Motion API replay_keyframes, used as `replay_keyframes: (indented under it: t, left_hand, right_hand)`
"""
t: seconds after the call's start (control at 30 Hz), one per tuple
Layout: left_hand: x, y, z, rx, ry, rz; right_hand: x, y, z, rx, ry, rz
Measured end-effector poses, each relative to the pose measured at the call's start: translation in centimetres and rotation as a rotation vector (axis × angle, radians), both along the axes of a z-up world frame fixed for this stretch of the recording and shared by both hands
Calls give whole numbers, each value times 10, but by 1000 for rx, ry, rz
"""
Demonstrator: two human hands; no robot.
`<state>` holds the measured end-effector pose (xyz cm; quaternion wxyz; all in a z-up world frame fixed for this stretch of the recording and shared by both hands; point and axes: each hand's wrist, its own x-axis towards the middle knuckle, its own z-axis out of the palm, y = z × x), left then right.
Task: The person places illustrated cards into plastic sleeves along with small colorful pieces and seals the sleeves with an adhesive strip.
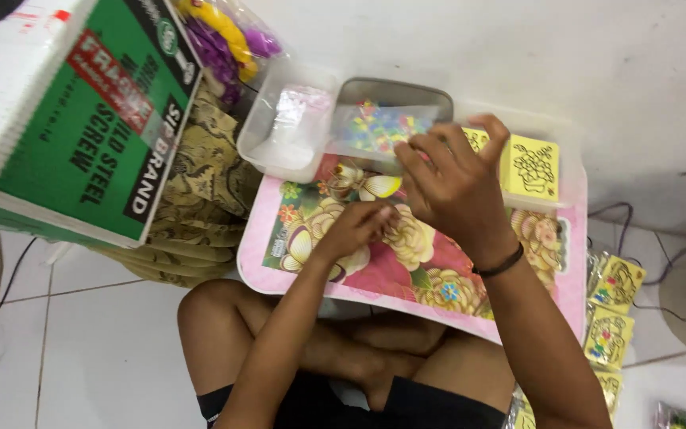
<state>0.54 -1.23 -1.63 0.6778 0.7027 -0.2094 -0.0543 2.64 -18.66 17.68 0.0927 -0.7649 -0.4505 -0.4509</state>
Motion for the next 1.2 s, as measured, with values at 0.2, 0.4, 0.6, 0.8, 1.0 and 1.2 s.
replay_keyframes:
  t: [0.2,0.4,0.6,0.8,1.0,1.2]
  left_hand:
    - [6,-3,-17,-199,78,-76]
    - [7,-4,-34,-267,104,-88]
    - [8,-7,-34,-204,116,65]
    - [7,-15,-13,-221,142,129]
    - [-3,-17,6,-212,174,91]
    - [-4,-15,1,-91,134,54]
  right_hand:
    - [-38,-46,-57,-21,-177,-173]
    - [-65,-61,-118,-12,-131,-249]
    - [-87,-59,-148,-95,17,-182]
    - [-76,-59,-117,281,395,97]
    - [-30,-78,-166,684,1159,114]
    - [-25,-81,-173,641,1305,239]
